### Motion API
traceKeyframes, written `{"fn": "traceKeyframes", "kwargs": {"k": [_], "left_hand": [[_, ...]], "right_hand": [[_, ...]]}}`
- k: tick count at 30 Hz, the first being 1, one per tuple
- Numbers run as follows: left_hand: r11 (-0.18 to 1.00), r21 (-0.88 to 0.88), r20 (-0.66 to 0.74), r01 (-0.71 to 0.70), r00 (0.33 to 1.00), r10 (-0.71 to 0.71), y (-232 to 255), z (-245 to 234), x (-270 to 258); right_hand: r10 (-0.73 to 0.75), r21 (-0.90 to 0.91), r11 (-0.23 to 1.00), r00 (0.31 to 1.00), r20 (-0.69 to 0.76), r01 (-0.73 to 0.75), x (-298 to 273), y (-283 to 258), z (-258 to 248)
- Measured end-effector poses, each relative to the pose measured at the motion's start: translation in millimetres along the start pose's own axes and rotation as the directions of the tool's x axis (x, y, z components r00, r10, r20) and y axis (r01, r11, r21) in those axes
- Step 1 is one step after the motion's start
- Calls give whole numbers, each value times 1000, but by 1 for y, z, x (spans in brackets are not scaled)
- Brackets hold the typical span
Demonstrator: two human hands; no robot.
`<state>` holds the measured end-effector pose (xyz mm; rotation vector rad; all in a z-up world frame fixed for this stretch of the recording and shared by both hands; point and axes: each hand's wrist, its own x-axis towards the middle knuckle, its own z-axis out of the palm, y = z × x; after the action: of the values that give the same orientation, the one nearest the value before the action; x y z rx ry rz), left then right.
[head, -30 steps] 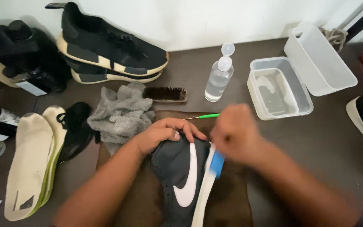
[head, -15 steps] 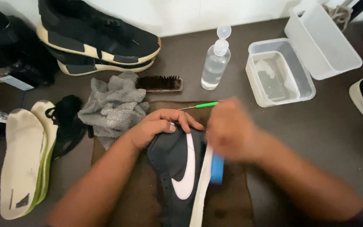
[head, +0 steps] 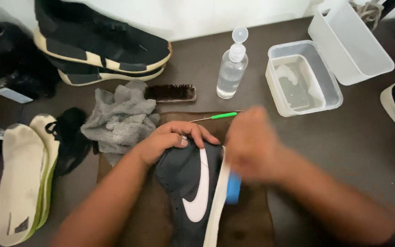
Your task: The person scrubs the white midsole of a black Nike sneaker with a blue brush, wipes the area with a gray cloth, and repeats the scrubbing and wiping cycle. The person dips the brush into a water container between scrubbing passes.
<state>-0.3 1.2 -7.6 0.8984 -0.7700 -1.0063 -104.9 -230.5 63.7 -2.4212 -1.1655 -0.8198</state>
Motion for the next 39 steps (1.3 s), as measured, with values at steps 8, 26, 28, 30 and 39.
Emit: {"fn": "traceKeyframes", "kwargs": {"k": [8,26,28,30,39], "left_hand": [[999,25,4,-37,999,37,0,0,-1],[994,108,-36,33,999,-30,1,-1,-1],[994,104,-23,36,999,-34,-1,-3,-1],[993,110,-28,36,999,-33,-2,-3,-1],[991,112,-50,68,997,-63,-11,-14,0]], "right_hand": [[90,-83,992,990,-105,-99,-31,17,21],[840,227,398,453,299,-889,-65,-42,-17],[878,22,354,340,337,-935,-71,-49,-20],[894,-141,362,300,334,-921,-72,-53,-22],[884,-330,457,377,278,-826,-70,-27,-16]]}}
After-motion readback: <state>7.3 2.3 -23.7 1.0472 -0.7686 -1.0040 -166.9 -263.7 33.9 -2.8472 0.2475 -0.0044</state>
